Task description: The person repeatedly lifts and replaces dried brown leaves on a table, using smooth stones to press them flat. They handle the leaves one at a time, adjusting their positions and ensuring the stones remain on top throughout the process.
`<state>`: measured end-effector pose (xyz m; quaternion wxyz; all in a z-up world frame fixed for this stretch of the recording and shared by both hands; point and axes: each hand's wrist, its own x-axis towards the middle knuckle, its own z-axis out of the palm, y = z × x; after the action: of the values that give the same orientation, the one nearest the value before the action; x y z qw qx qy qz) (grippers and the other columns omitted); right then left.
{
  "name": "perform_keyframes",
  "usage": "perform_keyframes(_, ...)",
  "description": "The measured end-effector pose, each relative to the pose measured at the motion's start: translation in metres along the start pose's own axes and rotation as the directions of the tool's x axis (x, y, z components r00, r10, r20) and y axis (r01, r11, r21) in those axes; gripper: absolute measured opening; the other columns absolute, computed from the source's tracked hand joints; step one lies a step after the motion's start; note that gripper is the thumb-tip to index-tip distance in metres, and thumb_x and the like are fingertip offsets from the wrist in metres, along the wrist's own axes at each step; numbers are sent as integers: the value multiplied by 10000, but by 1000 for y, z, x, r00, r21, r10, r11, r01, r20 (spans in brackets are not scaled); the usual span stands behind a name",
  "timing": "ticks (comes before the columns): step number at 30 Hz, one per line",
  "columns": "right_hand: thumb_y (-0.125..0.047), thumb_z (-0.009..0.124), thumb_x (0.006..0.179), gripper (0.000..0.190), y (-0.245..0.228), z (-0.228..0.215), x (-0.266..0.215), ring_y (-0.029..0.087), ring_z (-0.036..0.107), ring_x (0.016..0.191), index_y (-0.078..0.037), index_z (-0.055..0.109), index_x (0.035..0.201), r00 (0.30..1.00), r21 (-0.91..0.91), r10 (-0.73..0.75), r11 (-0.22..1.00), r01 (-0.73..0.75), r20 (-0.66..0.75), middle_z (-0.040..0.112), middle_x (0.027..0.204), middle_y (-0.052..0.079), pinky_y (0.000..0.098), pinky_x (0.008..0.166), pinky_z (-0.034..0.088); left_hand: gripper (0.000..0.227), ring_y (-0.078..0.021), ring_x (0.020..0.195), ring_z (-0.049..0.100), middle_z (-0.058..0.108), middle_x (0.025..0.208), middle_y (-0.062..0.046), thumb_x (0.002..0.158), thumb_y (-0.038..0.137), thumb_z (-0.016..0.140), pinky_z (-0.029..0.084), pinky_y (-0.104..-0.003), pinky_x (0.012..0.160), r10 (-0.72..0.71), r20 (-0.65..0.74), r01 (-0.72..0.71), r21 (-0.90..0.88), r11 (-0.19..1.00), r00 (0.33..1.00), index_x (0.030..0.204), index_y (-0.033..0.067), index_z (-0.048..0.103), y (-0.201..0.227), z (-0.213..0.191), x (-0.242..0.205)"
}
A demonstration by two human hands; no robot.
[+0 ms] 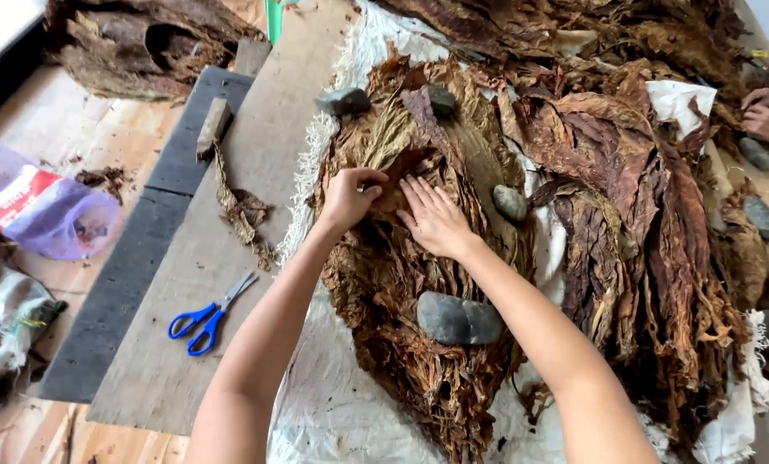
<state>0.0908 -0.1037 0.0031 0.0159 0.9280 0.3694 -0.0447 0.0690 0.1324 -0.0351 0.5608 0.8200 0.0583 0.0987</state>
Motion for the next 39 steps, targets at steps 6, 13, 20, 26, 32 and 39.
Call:
perform_keyframes(6,-9,727,1074,620,0,-83,13,474,693,1415,31,523,1657,878,609,60,742,278,-474,720,1453,304,621,1240,524,543,-388,1303,800,861,1317,-145,983,-44,758,637,-524,1156,95,155,-146,359,922,983,1458,213,814,92,-1,-49)
perform_keyframes(13,-251,991,874,867,-64,-101,47,346,639,1529,-129,639,1657,946,291,-100,957,7,307,662,1629,168,478,1320,492,314,-351,932,861,747,1362,-24,948,117,750,721,-545,833,471,142,-459,582,671,870,1217,249,844,50,121,-49)
perform_keyframes(20,-545,1102,546,1267,-70,-86,74,402,686,1428,-167,633,1661,945,126,-117,989,82,305,636,1474,194,498,1246,510,384,-357,1084,805,715,1307,-63,938,53,797,678,-604,946,600,83,-512,621,594,796,1284,216,829,-34,151,-19)
perform_keyframes(26,-310,1139,741,1094,-48,-122,65,384,688,1343,-164,608,1686,976,712,-83,672,204,-202,608,1441,203,483,1119,633,705,-321,1484,634,674,1523,-75,971,98,821,508,-453,1248,458,86,-452,-77,889,885,1647,186,644,-49,95,8)
perform_keyframes(32,-158,1020,853,986,5,-83,23,292,691,1249,-214,557,1721,973,971,65,108,212,-220,618,1476,118,383,993,717,895,-330,1543,575,602,1641,-147,835,-88,892,639,-482,1124,371,74,-292,-485,825,926,1674,120,662,-33,16,-10)
perform_keyframes(39,-154,1159,678,1211,21,-38,15,232,611,1373,-151,575,1739,984,871,-14,464,164,-177,588,1568,67,428,1210,557,865,-316,903,858,537,1726,-299,966,-153,805,776,-406,745,61,530,231,-466,854,846,1747,112,544,3,-64,-11)
